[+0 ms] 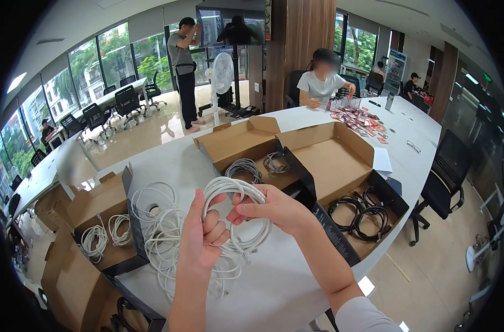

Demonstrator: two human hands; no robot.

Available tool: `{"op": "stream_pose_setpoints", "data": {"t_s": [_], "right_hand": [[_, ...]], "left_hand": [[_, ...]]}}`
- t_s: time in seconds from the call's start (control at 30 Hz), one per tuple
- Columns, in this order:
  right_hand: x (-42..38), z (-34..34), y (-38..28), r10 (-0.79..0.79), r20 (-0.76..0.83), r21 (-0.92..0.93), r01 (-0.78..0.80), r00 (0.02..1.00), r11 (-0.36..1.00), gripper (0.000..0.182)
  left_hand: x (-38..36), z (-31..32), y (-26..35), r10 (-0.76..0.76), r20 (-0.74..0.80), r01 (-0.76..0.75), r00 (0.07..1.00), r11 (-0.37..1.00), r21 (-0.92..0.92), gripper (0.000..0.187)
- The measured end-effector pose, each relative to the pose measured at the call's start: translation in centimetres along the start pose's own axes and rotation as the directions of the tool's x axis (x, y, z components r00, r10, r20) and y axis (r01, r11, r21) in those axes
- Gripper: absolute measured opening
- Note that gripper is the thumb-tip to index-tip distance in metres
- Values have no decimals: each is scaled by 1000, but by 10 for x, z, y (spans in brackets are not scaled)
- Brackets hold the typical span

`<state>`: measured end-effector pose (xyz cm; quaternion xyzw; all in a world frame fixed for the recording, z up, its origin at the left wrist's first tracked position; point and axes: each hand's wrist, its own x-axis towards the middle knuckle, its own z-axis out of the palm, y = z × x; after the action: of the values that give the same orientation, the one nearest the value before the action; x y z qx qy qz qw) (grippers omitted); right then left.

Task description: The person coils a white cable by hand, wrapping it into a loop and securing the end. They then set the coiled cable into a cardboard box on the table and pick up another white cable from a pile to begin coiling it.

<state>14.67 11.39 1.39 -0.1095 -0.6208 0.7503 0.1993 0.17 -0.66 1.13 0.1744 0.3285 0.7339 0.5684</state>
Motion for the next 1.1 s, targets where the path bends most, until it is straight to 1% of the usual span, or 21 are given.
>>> {"op": "stream_pose_setpoints", "data": {"t_s": [0.03, 0.13, 0.23, 0.33, 0.37, 0.43, 0.53, 0.63, 0.67, 0.73, 0.77, 0.87, 0.9, 1.03, 1.07, 1.1], "right_hand": [[-1, 0, 0, -12, 11, 0, 12, 1000, 1000, 23], [-2, 1, -1, -22, -20, -15, 22, 1000, 1000, 28], [-5, 3, -6, -5, -17, -61, 4, 1000, 998, 33], [1, 2, 8, -197, -153, -303, 144, 968, 942, 40], [4, -1, 10, -165, -162, -329, 105, 973, 939, 42], [9, -6, 10, -102, -178, -380, 27, 979, 925, 45], [13, -11, 12, -19, -131, -329, -25, 991, 944, 49], [6, -5, 1, -14, -77, -81, 8, 997, 997, 52], [6, -8, 3, -40, -66, 53, 43, 997, 998, 53], [8, -13, 3, -95, -51, 316, 106, 994, 943, 56], [4, -11, -1, -110, -117, 338, 143, 987, 930, 54], [6, -10, 1, -238, -179, 425, 293, 955, 856, 51], [3, -6, -2, -241, -210, 461, 313, 948, 830, 44], [4, 2, 4, -321, -369, 379, 457, 872, 804, 41], [3, 9, 0, -341, -406, 353, 489, 848, 798, 35], [2, 12, 0, -390, -409, 281, 521, 825, 806, 39]], "left_hand": [[-1, 0, 0, 1, 3, 0, 1000, 1000, -6, 46], [-1, 0, 1, -17, -3, 17, 1000, 999, -33, 45], [-1, -1, 2, -40, 4, 40, 999, 997, -70, 44], [-3, 0, 2, -64, 28, 67, 998, 992, -110, 43], [-3, 1, 1, -72, 37, 76, 997, 989, -123, 43], [-2, 1, 0, -68, 4, 67, 998, 991, -114, 42], [1, -2, 1, -63, 1, 62, 998, 992, -111, 42], [1, -4, 2, -42, 21, 44, 999, 991, -125, 41], [0, -4, 2, -32, 27, 35, 999, 991, -130, 40], [-1, -3, 6, -21, -4, 21, 1000, 991, -134, 39], [-1, -3, 8, -15, -19, 12, 1000, 991, -136, 39], [0, -5, 9, -4, -14, 2, 1000, 992, -124, 38], [0, -4, 9, 3, -20, -5, 1000, 993, -116, 37], [2, -3, 4, 14, -26, -17, 1000, 995, -95, 35], [3, -4, 3, 16, -26, -18, 1000, 995, -94, 35], [4, -4, 2, 31, -38, -35, 999, 995, -97, 33]]}}
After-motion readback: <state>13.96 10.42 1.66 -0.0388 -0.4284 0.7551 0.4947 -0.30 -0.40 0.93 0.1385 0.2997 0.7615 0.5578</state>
